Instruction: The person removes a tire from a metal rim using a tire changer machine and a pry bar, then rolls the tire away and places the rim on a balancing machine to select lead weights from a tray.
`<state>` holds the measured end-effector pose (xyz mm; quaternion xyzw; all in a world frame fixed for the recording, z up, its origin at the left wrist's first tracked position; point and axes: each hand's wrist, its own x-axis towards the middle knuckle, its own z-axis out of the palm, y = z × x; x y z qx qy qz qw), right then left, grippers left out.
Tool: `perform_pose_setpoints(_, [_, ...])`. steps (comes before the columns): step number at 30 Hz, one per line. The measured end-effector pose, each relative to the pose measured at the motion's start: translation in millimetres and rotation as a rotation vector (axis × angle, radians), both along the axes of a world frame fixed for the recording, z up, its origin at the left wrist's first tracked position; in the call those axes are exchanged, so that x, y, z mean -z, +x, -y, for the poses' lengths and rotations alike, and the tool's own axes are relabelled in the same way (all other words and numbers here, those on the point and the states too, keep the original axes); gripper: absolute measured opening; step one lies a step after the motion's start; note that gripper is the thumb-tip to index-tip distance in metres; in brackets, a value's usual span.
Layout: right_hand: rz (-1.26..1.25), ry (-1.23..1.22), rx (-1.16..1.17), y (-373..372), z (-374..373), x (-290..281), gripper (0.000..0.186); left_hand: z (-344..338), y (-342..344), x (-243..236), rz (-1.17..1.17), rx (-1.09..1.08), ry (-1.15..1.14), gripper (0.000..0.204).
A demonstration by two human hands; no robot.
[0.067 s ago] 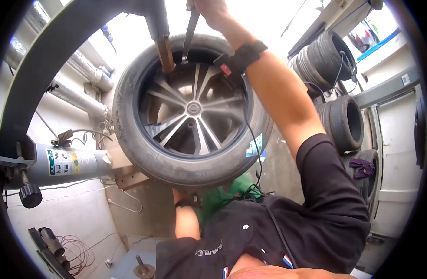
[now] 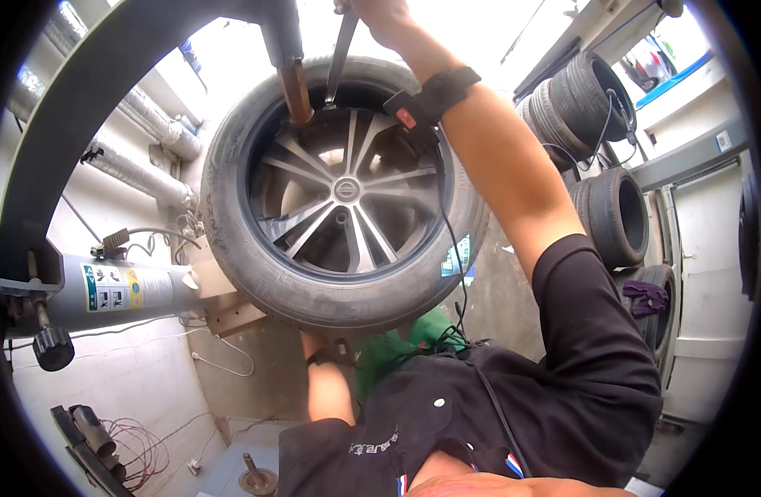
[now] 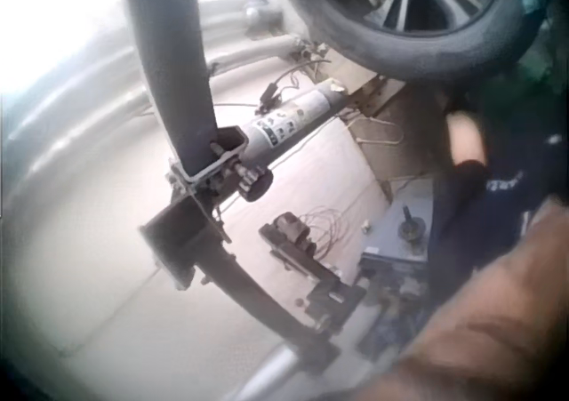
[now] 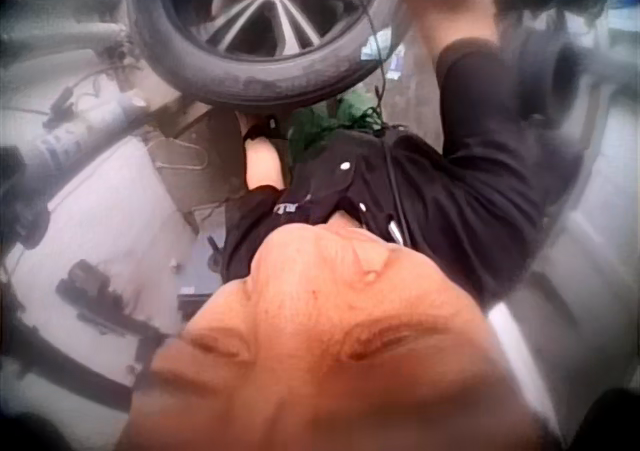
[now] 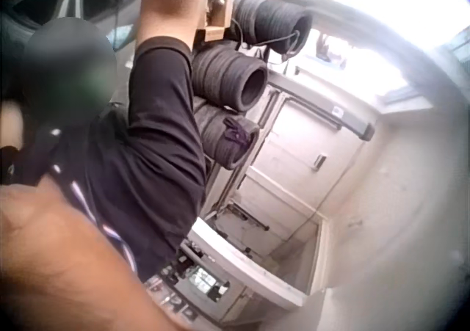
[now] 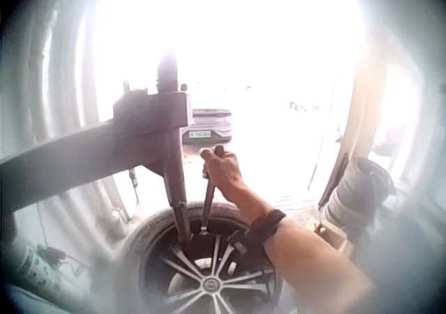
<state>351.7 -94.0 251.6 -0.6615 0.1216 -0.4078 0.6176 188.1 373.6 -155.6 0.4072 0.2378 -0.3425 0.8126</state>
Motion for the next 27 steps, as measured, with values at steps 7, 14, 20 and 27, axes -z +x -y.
perform_pose_setpoints(7, [-0.036,-0.025,0.102,-5,-2,-20,0.026,2,54,-1,0.077,0.068,-0.072,0.051])
perform_pose_setpoints(14, [0.005,-0.016,0.052,-7,-28,-5,0.022,-11,93,-5,0.105,0.092,-0.056,0.049])
perform_pose_setpoints(20, [-0.023,-0.092,0.014,-28,-74,25,0.019,-23,104,-4,0.115,0.071,0.016,0.047])
perform_pose_setpoints(27, [0.025,-0.326,0.088,-92,-107,47,0.029,-25,142,1,0.397,0.086,0.136,0.046])
